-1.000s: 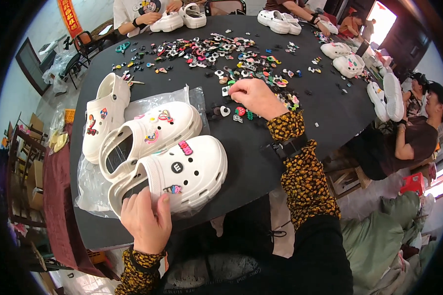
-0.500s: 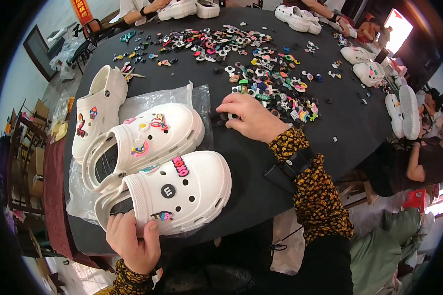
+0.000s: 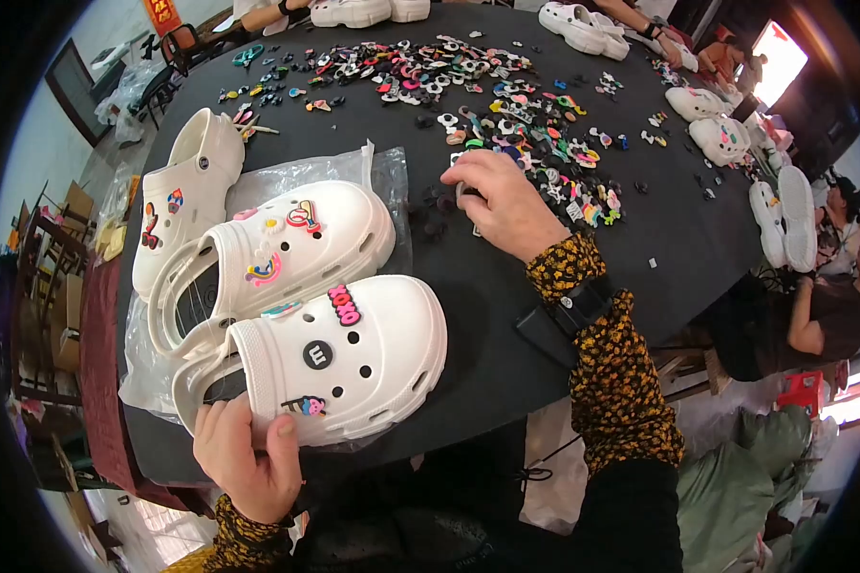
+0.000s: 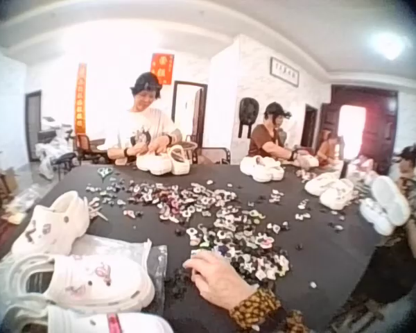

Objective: Manually attach decorative charms to the holes of rubber clogs.

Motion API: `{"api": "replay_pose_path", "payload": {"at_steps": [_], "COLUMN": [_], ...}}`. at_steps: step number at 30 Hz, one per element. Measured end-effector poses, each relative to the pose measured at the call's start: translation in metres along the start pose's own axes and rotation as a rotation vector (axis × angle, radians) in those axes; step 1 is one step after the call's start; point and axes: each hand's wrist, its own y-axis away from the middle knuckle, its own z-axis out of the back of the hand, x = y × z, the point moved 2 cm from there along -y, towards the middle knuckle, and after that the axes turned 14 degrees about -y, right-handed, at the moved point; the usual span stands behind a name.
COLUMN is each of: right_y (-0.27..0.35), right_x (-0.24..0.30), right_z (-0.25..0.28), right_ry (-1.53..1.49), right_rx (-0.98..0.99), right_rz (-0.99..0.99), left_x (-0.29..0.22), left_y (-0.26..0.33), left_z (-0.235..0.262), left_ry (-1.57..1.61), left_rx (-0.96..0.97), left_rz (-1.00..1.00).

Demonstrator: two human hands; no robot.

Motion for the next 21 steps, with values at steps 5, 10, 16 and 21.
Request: {"api": "replay_pose_path", "payload": {"at_steps": [5,10,16,21], "right_y": [-0.002,-0.001,-0.004,-0.004], "right_x": [0.011,0.024,0.018,0.026], "right_z": [-0.010,-0.012,0.002,0.008], "right_ry": [-0.063,-0.008,-0.294,-0.610], "right_rx": [0.245,0.284,0.041,-0.031], "right_rz": [0.072,0.018,-0.216,-0.449], "left_x": [-0.002,-0.002,-0.002,0.000], "left_y": [0.002,0.002,0.001,0.003], "left_z": [0.003,0.003,0.002,0.002], "left_ry": [-0.005,0.000,0.009,-0.011], "left_rx": [-0.002,-0.011,-0.022,-0.015], "left_rz": [0.007,0.009,0.007,0.001]}}
